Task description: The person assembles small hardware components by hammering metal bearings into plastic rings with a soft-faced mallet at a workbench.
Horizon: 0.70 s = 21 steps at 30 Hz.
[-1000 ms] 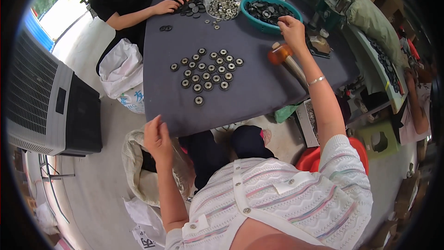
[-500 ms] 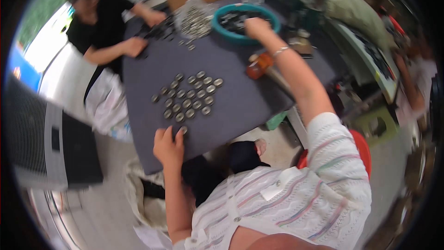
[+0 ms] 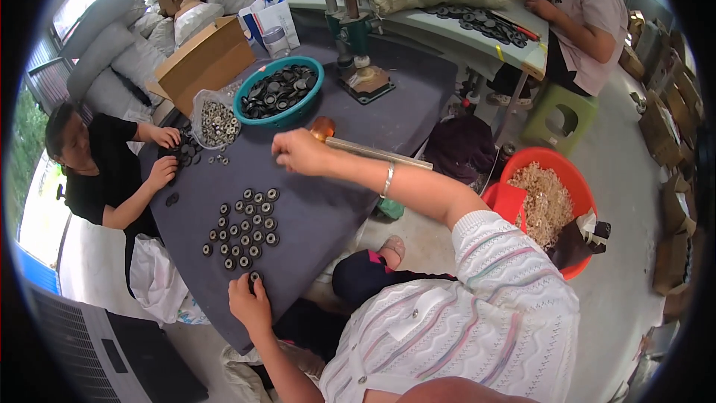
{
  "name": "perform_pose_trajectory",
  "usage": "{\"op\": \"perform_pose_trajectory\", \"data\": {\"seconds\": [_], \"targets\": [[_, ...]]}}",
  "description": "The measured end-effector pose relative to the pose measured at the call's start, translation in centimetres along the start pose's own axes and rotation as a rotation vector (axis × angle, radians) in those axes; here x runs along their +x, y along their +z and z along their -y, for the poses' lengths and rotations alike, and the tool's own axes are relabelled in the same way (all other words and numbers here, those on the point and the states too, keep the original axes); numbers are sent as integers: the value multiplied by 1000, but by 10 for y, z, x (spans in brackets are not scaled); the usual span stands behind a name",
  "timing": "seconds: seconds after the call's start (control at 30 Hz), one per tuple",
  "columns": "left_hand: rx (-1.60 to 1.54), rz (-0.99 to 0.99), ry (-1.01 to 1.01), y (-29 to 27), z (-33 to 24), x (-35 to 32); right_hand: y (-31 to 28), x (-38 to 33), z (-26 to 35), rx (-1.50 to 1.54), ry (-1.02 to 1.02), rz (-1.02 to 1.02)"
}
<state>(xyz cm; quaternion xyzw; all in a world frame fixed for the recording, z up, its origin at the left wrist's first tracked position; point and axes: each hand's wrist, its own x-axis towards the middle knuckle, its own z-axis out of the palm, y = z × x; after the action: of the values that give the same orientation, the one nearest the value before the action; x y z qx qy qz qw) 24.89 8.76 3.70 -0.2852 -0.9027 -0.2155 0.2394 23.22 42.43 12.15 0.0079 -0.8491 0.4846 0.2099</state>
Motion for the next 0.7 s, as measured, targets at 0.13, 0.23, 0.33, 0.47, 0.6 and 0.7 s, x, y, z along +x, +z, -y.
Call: {"op": "perform_pose_trajectory", "data": {"seconds": [0.13, 0.23, 0.33, 0.47, 0.6, 0.7], "targets": [[-186, 195, -181, -6, 4, 15, 25, -61, 5, 333, 105, 61], [-233, 280, -214, -7, 5, 20, 32, -92, 13, 295, 145, 152], [-229, 286, -140, -6, 8, 14, 49, -109, 9, 429, 128, 217], [-494, 303, -259, -21, -16, 1, 55, -133, 26, 639, 128, 196], [-1151, 281, -435, -46, -80, 2, 45, -158, 63, 688, 93, 194], [-1243, 201, -385, -53, -97, -12, 53, -164, 71, 677, -11, 233]]}}
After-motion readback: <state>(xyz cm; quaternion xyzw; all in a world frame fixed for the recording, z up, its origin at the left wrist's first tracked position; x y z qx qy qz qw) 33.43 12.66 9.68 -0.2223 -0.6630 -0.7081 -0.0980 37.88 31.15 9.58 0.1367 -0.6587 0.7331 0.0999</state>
